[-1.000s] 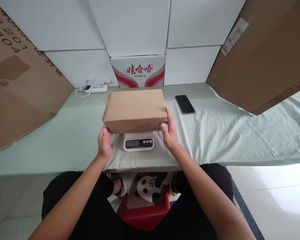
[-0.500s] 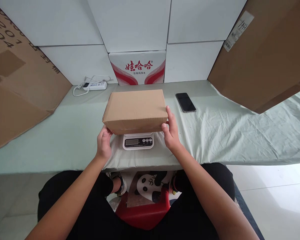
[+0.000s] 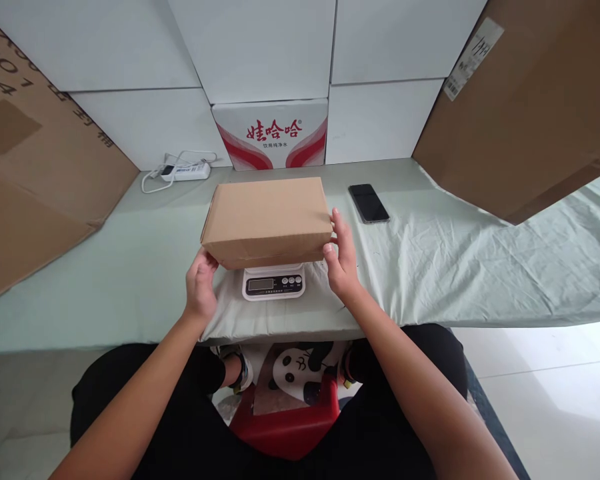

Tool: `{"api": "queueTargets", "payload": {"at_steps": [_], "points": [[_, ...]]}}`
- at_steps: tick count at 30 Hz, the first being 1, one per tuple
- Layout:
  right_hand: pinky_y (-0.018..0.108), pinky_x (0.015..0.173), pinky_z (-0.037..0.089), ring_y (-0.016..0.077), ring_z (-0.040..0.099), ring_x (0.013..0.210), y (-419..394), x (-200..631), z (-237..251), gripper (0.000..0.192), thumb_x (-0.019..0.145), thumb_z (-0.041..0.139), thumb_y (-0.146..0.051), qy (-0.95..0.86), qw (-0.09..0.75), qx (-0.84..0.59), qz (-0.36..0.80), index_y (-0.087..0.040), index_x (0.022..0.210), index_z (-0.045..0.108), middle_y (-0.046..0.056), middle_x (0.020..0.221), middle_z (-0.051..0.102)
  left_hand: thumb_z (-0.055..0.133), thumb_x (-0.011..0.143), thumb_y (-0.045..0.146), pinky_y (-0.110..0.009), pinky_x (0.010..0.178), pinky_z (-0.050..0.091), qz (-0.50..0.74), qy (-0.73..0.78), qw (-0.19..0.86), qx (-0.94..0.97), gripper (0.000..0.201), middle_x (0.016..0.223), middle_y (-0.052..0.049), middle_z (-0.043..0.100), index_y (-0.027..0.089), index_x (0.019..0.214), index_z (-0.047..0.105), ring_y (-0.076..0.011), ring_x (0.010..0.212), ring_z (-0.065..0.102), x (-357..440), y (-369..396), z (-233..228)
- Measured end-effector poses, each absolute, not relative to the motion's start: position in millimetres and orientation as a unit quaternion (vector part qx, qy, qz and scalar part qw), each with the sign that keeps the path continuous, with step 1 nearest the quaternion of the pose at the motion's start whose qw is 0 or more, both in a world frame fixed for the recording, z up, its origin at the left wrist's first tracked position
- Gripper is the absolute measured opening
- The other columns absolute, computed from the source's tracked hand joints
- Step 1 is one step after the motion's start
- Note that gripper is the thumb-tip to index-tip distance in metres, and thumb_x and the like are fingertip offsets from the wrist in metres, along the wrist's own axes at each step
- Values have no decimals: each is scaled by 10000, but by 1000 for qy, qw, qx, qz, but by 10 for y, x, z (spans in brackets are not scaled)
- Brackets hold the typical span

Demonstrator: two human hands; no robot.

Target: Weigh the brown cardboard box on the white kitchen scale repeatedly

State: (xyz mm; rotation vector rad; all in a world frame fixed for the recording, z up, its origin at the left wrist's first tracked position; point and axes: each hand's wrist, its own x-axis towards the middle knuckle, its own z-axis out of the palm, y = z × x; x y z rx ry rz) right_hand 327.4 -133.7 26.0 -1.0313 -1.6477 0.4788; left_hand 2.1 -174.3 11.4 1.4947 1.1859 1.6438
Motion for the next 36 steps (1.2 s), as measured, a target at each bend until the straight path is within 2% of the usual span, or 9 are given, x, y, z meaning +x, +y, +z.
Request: {"api": "queueTargets", "payload": {"at_steps": [5, 11, 20, 25, 29, 32, 34, 36], "points": [[665, 1229, 622, 416, 555, 1674, -1346, 3288, 271, 831, 1102, 416, -817, -684, 544, -437, 209, -440, 1838, 329, 102, 1841, 540, 538, 1083, 798, -527, 1425, 453, 649, 441, 299, 543, 797, 1789, -132, 617, 287, 1686, 642, -368, 1728, 525, -19, -1718, 160], [669, 1289, 591, 417, 518, 1712, -1362, 3258, 296, 858, 1093, 434, -824, -690, 540, -434, 210, -373, 1822, 391, 118, 1846, 541, 510, 1093, 796, -532, 1381, 498, 631, 448, 311, 551, 783, 1686, -165, 703, 243, 1613, 701, -381, 1661, 601, 49, -1744, 164], [666, 1304, 582, 411, 507, 1727, -1385, 3258, 278, 813, 1115, 459, -774, -694, 540, -430, 204, -387, 1826, 382, 103, 1877, 513, 465, 1108, 792, -518, 1231, 577, 601, 462, 309, 575, 766, 1554, -180, 772, 228, 1565, 709, -388, 1517, 699, 44, -1764, 123], [680, 1329, 559, 412, 443, 1770, -1303, 3191, 336, 833, 1104, 436, -801, -687, 542, -434, 213, -405, 1832, 352, 75, 1923, 445, 477, 1097, 803, -527, 1273, 548, 614, 452, 302, 573, 765, 1560, -172, 768, 238, 1560, 706, -390, 1544, 680, 59, -1682, 196], [678, 1403, 476, 397, 388, 1800, -917, 3088, 524, 859, 1087, 404, -837, -681, 567, -420, 194, -392, 1821, 365, 71, 1917, 452, 512, 1079, 817, -505, 1328, 499, 648, 418, 300, 562, 749, 1594, -163, 742, 245, 1522, 710, -367, 1589, 645, 40, -1284, 339], [664, 1465, 378, 382, 359, 1812, -492, 2985, 614, 867, 1086, 366, -846, -677, 581, -413, 185, -356, 1801, 400, 80, 1904, 468, 594, 1005, 880, -501, 1321, 507, 669, 411, 291, 546, 794, 1555, -167, 751, 238, 1452, 728, -363, 1575, 648, 16, -794, 369], [666, 1481, 334, 385, 366, 1805, -222, 2905, 592, 888, 1072, 369, -865, -669, 591, -409, 191, -330, 1778, 432, 95, 1894, 479, 656, 931, 930, -493, 1265, 548, 683, 434, 288, 512, 833, 1488, -168, 774, 235, 1382, 741, -355, 1492, 694, 18, -469, 320], [666, 1482, 324, 383, 382, 1793, -4, 2830, 507, 927, 1042, 380, -902, -657, 603, -404, 205, -325, 1764, 444, 106, 1882, 491, 641, 905, 971, -475, 1175, 594, 695, 450, 296, 477, 866, 1398, -170, 797, 229, 1342, 737, -337, 1380, 743, 37, -214, 227]]}}
